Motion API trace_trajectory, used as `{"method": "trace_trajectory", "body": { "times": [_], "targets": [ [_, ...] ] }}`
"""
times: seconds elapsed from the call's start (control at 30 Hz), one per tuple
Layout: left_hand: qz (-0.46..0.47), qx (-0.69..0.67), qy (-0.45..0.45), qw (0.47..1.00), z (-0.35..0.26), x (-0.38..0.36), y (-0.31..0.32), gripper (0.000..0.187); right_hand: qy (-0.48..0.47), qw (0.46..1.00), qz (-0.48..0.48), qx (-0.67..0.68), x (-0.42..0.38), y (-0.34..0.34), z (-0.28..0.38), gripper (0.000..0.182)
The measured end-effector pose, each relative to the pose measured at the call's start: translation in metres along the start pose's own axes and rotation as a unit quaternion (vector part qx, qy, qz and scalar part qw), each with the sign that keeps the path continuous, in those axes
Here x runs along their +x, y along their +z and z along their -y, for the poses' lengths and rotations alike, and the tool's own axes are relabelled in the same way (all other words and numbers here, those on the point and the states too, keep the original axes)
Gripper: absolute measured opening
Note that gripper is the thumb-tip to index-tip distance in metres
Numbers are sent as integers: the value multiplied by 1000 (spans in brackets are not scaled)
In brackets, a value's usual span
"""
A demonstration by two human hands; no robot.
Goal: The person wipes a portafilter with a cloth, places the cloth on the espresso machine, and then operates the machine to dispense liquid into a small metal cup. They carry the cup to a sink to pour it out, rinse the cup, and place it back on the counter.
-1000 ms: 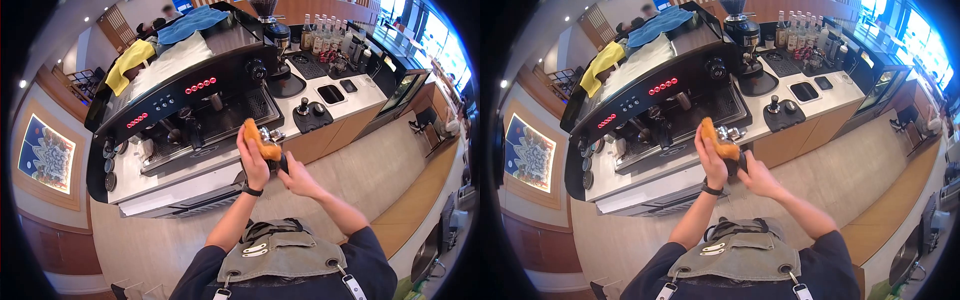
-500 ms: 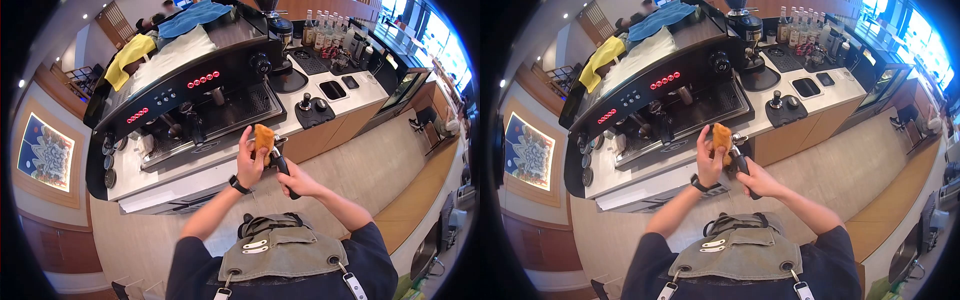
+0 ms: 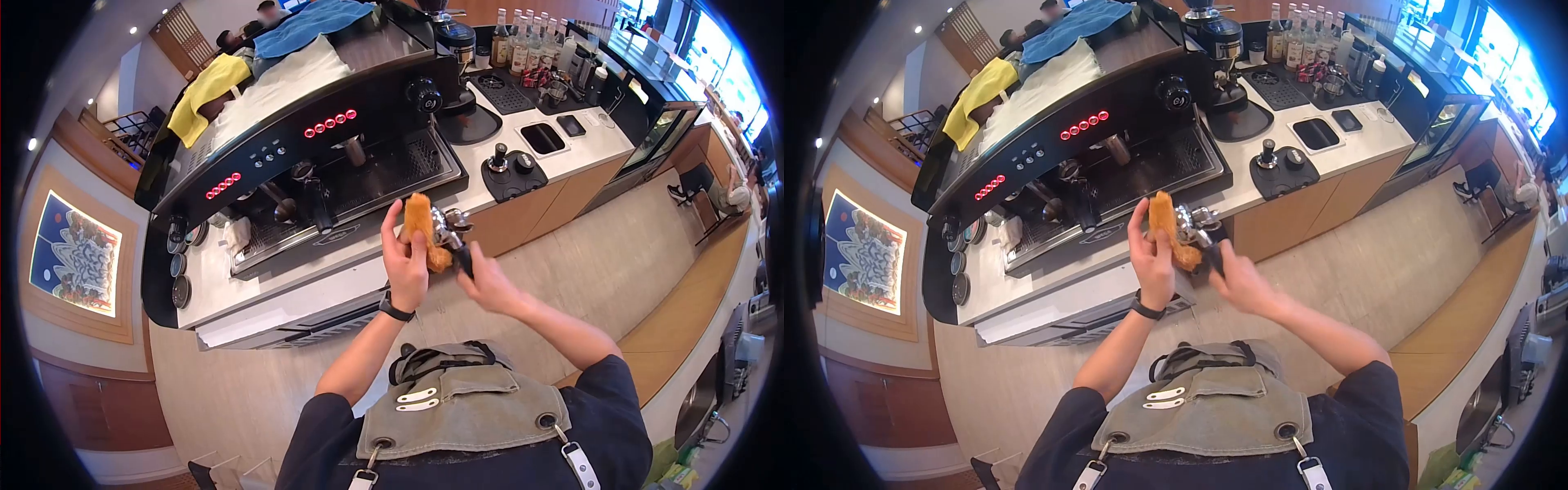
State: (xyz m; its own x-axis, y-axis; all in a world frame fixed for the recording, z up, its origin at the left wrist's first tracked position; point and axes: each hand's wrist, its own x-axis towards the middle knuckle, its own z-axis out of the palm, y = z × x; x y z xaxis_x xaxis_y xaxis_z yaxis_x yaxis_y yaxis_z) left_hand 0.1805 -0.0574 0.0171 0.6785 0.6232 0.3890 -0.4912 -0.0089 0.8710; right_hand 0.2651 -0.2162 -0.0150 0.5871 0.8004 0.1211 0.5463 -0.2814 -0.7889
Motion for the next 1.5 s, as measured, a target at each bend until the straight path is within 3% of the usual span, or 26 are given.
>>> {"method": "trace_trajectory", "body": {
  "times": [0.1, 0.13, 0.17, 0.2, 0.27, 0.3, 0.43, 0.5, 0.57, 0.6, 0.67, 0.7, 0.8, 0.83, 0.9, 0.93, 1.0, 1.03, 1.1, 1.13, 1.17, 1.27, 1.37, 1.47, 1.5],
  "targets": [
    [20, -131, -253, 959, -11, 29, -18, 45, -75, 974, -30, -214, 14, -20, -28, 32],
    [28, -167, -332, 928, -14, 43, -25, 44, -129, 958, -20, -255, 22, -34, -38, 32],
    [99, -199, -429, 876, -16, 54, -34, 39, -181, 938, -8, -294, 32, -48, -47, 33],
    [92, -194, -407, 888, -15, 53, -33, 39, -233, 914, 3, -331, 36, -54, -52, 33],
    [89, -182, -356, 912, -21, 60, -22, 38, -207, 928, -18, -310, 42, -55, -44, 35],
    [-7, -155, -280, 947, -27, 54, -7, 37, -193, 934, -30, -300, 46, -55, -37, 36],
    [-99, -57, -14, 993, -29, 19, 15, 46, -81, 993, -31, -83, 12, -12, 12, 33],
    [-52, 58, 89, 993, -10, -1, 5, 50, -1, 994, 36, 106, 3, 0, 25, 33],
    [-6, 157, 149, 976, 16, -17, -9, 59, 128, 924, 123, 338, -10, -4, 51, 29],
    [63, 229, 202, 950, 31, -14, -29, 62, 150, 874, 155, 435, -13, -11, 52, 27],
    [192, 362, 304, 860, 49, 1, -80, 70, 182, 739, 213, 613, -21, -21, 53, 23],
    [269, 387, 354, 808, 31, 15, -91, 73, 229, 711, 219, 627, -25, -29, 54, 19],
    [417, 393, 392, 720, -11, 46, -102, 63, 268, 641, 309, 649, -30, -40, 34, 18],
    [419, 384, 387, 726, -9, 48, -106, 65, 282, 615, 311, 667, -31, -38, 35, 16],
    [422, 366, 378, 738, 0, 48, -110, 70, 265, 674, 276, 632, -32, -32, 43, 16],
    [374, 364, 344, 781, 8, 42, -107, 71, 256, 701, 259, 613, -30, -28, 48, 16],
    [273, 358, 268, 852, 24, 17, -94, 72, 203, 812, 209, 506, -24, -16, 56, 17],
    [210, 328, 165, 906, 28, 2, -79, 72, 184, 858, 182, 443, -22, -11, 57, 18],
    [92, 132, 2, 987, 21, -17, -39, 71, 159, 927, 123, 316, -17, 6, 47, 24],
    [29, 29, -82, 996, 18, -21, -29, 71, 135, 954, 92, 250, -15, 13, 36, 24],
    [26, 4, -90, 996, 17, -20, -26, 70, 111, 975, 61, 182, -13, 18, 27, 25],
    [3, -123, -124, 985, -2, -19, -8, 73, 35, 998, -5, 57, -10, 14, 14, 29],
    [57, -42, -33, 997, 5, -9, -13, 76, 18, 1000, -22, 4, -13, 2, 28, 33],
    [124, 81, -30, 988, 12, -3, -23, 79, 40, 998, -30, -42, -10, -1, 16, 35],
    [120, 10, -92, 988, -9, -5, -17, 80, 48, 997, -32, -58, -9, 0, 11, 35]
  ]
}}
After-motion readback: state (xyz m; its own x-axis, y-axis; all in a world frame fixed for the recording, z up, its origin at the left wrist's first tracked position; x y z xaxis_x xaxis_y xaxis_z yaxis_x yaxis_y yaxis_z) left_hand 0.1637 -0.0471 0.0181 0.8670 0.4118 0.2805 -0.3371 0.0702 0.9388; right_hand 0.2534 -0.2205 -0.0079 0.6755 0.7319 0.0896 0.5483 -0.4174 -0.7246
